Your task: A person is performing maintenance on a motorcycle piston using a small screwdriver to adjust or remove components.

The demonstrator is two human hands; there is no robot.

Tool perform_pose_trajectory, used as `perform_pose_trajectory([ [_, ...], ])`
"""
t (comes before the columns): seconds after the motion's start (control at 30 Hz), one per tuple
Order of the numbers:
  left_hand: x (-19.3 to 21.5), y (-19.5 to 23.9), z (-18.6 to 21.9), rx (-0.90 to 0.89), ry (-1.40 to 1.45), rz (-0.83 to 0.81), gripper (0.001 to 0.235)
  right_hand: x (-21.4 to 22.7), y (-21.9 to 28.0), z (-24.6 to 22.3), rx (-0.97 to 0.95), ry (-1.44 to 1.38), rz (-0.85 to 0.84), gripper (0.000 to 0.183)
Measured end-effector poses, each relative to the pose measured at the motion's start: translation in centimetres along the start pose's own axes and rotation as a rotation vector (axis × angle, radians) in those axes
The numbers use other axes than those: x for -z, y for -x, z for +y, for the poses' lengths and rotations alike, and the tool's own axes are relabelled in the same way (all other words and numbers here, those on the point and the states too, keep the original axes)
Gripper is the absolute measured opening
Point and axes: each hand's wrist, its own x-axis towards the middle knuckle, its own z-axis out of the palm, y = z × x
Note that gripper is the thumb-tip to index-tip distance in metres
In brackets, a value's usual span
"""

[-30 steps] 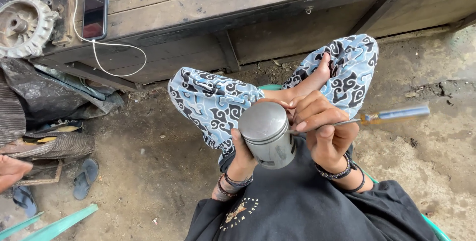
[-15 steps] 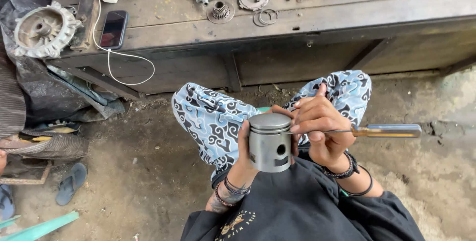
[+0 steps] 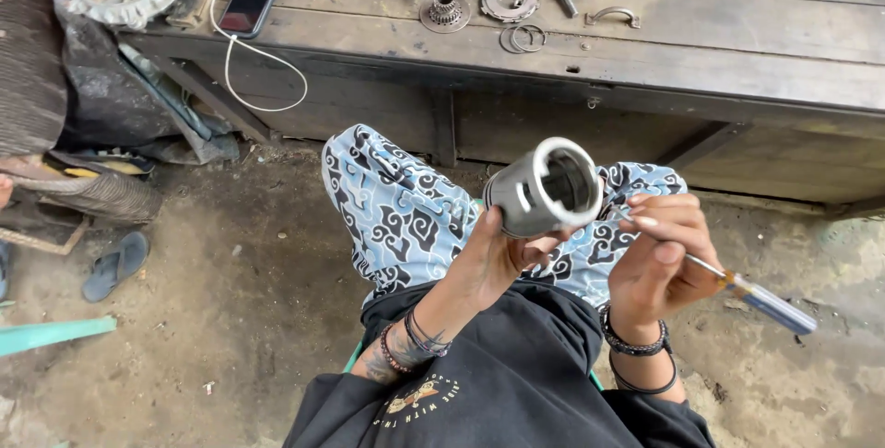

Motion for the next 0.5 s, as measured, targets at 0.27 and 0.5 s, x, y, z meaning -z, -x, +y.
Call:
perform_pose_trajectory([
  [0.27, -2.1, 1.0, 1.7, 0.188, 0.006, -0.028, 0.099, 0.1, -1.1, -1.8, 0.035, 0.092, 0.082, 0.035],
  [0.5, -0.6, 1.3, -0.7, -0.108, -0.155, -0.138, 0.083, -0.3, 0.1, -1.8, 0.039, -0.079, -0.111, 0.053],
])
